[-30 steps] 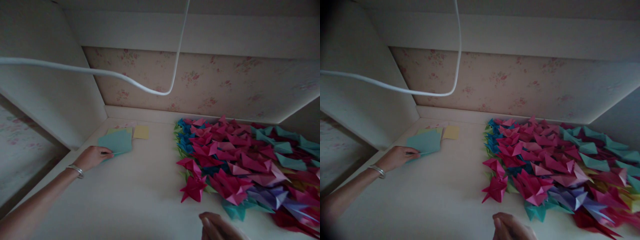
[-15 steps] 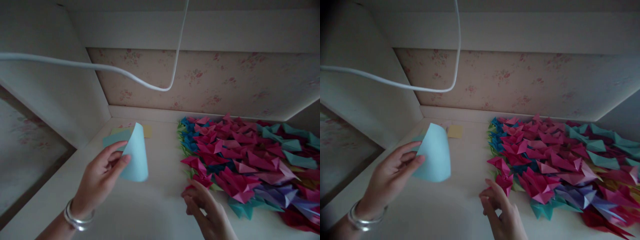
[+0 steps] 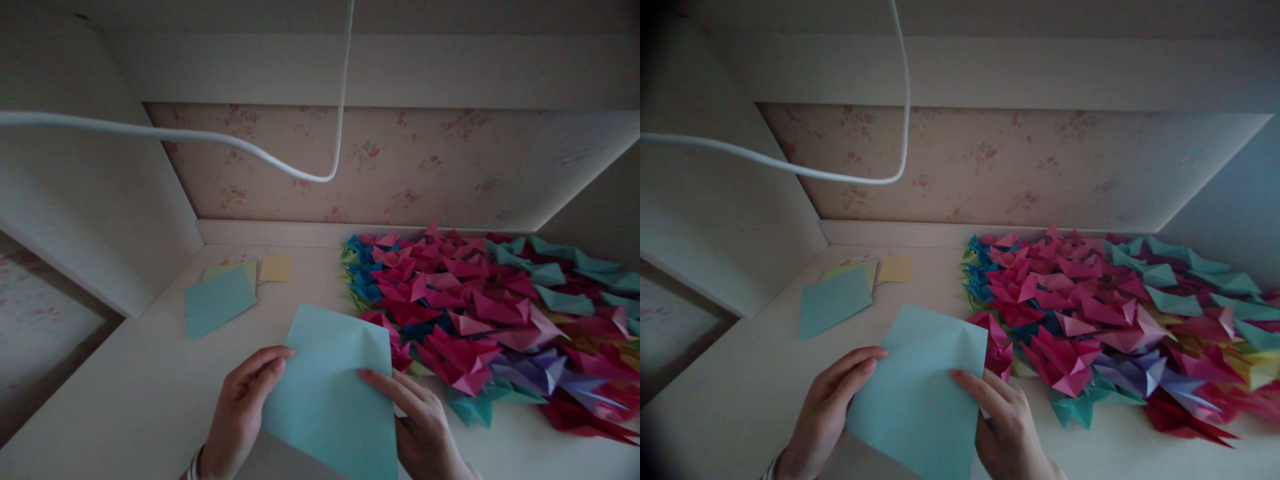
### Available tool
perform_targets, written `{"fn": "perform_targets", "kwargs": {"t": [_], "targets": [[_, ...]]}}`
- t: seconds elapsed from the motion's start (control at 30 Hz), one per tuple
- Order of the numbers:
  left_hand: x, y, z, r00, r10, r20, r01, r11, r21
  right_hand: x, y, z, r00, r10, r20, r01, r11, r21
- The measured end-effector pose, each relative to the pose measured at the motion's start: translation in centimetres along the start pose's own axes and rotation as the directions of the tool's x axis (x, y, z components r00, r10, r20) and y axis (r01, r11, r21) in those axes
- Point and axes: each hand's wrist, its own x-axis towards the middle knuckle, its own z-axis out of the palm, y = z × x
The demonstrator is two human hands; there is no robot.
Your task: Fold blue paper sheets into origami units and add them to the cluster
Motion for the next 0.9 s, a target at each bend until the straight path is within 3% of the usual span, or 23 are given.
{"fn": "perform_targets", "kwargs": {"t": [0.13,0.23,0.4,0.47,0.6,0.73,0.9], "targets": [[0.0,-0.8,-0.4,0.998,-0.013,0.055,0.020,0.992,-0.122,-1.0,1.1,0.1,0.982,0.185,0.020,-0.186,0.979,0.082],[-0.1,-1.0,-0.5,0.984,0.001,0.176,0.008,0.999,-0.052,-1.5,1.3,0.1,0.971,0.234,-0.036,-0.231,0.969,0.085],[-0.3,-1.0,-0.4,0.939,0.225,0.260,-0.281,0.938,0.203,-0.9,0.6,0.0,0.984,0.178,-0.008,-0.177,0.982,0.059],[-0.4,-1.1,-0.4,0.931,0.272,0.244,-0.326,0.920,0.217,-0.6,0.4,0.0,0.976,0.216,0.028,-0.218,0.973,0.073],[-0.3,-0.9,-0.4,0.948,0.232,0.219,-0.269,0.950,0.159,-0.7,0.3,0.5,0.914,0.391,0.103,-0.405,0.891,0.207],[-0.5,-0.8,0.0,0.951,0.175,0.254,-0.197,0.978,0.065,-0.9,0.2,1.3,0.830,0.556,0.047,-0.535,0.769,0.349],[-1.4,-2.0,0.6,0.963,0.033,0.267,-0.029,0.999,-0.020,-0.4,0.0,2.3,0.763,0.641,-0.081,-0.489,0.654,0.577]]}}
